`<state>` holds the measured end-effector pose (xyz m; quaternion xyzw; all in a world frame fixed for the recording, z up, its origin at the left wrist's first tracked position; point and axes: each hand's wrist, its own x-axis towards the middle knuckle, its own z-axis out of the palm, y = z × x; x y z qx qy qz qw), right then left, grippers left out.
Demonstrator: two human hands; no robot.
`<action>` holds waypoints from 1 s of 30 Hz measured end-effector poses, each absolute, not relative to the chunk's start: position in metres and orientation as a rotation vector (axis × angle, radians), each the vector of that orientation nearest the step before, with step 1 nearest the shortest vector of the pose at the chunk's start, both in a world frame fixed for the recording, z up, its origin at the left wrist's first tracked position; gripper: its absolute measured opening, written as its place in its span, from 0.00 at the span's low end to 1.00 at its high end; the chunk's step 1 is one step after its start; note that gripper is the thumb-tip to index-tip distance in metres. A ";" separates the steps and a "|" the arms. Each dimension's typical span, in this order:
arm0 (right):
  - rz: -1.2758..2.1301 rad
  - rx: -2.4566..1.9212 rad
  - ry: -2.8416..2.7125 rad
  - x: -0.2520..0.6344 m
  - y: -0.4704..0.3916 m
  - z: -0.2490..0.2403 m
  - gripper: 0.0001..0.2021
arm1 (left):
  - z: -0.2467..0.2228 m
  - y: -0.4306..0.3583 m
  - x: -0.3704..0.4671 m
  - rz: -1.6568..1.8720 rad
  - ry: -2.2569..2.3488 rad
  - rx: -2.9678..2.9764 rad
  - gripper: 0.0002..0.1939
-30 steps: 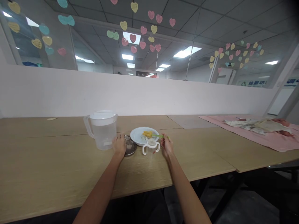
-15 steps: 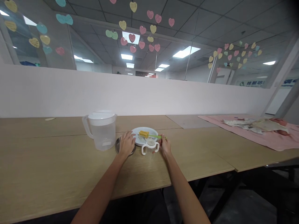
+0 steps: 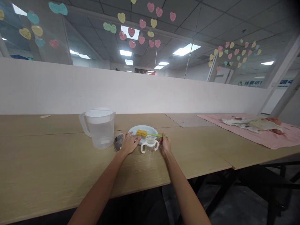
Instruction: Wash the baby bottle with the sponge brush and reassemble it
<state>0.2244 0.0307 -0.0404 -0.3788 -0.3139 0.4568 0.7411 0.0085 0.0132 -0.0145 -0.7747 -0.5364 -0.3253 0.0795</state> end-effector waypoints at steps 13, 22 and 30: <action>1.068 -0.779 -0.552 0.229 0.030 -0.039 0.15 | -0.013 0.011 0.006 -0.978 -1.606 -2.370 0.21; 1.208 -0.680 -0.492 0.230 0.032 -0.042 0.12 | -0.014 0.012 -0.002 -1.575 -1.491 -2.148 0.12; 1.275 -0.661 -0.470 0.231 0.033 -0.041 0.14 | -0.022 0.015 0.000 -1.737 -1.497 -2.136 0.11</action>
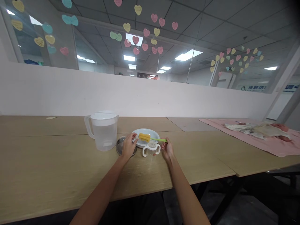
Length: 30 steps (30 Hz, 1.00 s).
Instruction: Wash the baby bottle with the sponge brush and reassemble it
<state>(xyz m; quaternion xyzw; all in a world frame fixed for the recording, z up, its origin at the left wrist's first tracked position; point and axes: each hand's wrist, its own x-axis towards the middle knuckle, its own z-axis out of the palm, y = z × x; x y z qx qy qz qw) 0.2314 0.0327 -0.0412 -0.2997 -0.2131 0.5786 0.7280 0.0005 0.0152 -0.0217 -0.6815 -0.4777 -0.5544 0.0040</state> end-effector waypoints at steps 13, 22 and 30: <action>1.230 -0.672 -0.472 0.231 0.037 -0.045 0.11 | -0.017 0.011 0.006 -2.000 -1.366 -2.111 0.05; 1.286 -0.624 -0.473 0.234 0.037 -0.042 0.17 | -0.015 0.007 0.007 -1.872 -1.437 -2.063 0.11; 1.254 -0.619 -0.476 0.233 0.036 -0.040 0.18 | -0.016 0.006 0.005 -1.857 -1.492 -2.045 0.11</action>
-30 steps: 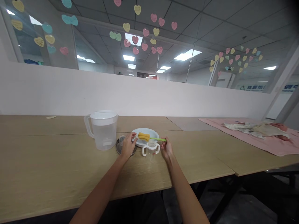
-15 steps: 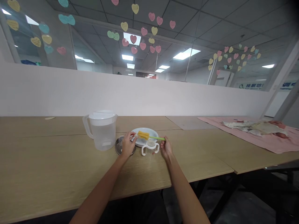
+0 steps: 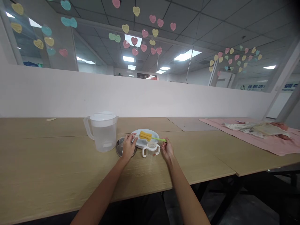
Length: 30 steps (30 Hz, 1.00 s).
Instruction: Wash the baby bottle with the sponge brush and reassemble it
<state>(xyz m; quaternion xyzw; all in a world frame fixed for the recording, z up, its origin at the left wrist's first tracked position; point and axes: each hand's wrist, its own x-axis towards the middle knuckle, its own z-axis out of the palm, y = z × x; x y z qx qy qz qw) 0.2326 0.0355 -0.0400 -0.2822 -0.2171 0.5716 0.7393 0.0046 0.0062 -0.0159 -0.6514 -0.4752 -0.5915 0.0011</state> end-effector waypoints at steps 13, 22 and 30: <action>1.266 -0.604 -0.445 0.231 0.033 -0.038 0.16 | -0.013 0.003 0.007 -1.798 -1.467 -2.049 0.11; 1.285 -0.582 -0.449 0.233 0.034 -0.037 0.19 | -0.013 0.004 0.005 -1.825 -1.492 -2.051 0.11; 1.233 -0.616 -0.485 0.232 0.034 -0.039 0.15 | -0.016 0.005 0.008 -1.810 -1.438 -2.178 0.16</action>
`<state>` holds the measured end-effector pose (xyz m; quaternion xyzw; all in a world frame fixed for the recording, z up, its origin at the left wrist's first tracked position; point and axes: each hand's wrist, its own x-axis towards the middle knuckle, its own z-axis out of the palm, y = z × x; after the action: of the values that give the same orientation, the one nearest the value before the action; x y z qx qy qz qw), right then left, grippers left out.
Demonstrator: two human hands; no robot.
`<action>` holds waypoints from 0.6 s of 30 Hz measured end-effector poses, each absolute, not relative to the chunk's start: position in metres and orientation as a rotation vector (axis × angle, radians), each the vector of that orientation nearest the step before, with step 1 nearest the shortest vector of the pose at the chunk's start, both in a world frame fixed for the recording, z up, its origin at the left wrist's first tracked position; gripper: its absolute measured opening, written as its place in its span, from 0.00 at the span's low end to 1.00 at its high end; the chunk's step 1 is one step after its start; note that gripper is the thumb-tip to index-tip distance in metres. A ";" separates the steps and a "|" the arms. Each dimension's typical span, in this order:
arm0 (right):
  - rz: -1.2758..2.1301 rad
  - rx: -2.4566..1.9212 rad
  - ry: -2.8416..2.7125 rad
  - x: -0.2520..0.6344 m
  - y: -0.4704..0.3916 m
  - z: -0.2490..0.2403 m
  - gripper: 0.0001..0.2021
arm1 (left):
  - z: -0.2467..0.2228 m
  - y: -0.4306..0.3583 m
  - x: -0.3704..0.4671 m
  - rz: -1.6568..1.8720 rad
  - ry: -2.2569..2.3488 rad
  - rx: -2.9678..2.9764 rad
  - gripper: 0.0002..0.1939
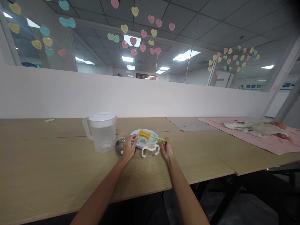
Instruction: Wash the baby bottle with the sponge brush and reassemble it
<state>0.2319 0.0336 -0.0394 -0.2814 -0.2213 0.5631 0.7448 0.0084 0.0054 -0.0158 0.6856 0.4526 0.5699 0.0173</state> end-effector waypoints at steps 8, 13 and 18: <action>1.264 -0.590 -0.483 0.231 0.034 -0.038 0.18 | -0.022 0.010 0.007 1.758 1.462 2.130 0.16; 1.246 -0.600 -0.495 0.231 0.033 -0.038 0.18 | -0.023 0.010 0.006 1.737 1.501 2.140 0.15; 1.233 -0.592 -0.470 0.230 0.032 -0.037 0.16 | -0.023 0.009 0.006 1.724 1.508 2.184 0.13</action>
<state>0.2305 0.0321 -0.0370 -0.2708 -0.2151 0.5643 0.7497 0.0061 0.0090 -0.0228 0.6900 0.4765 0.5447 -0.0116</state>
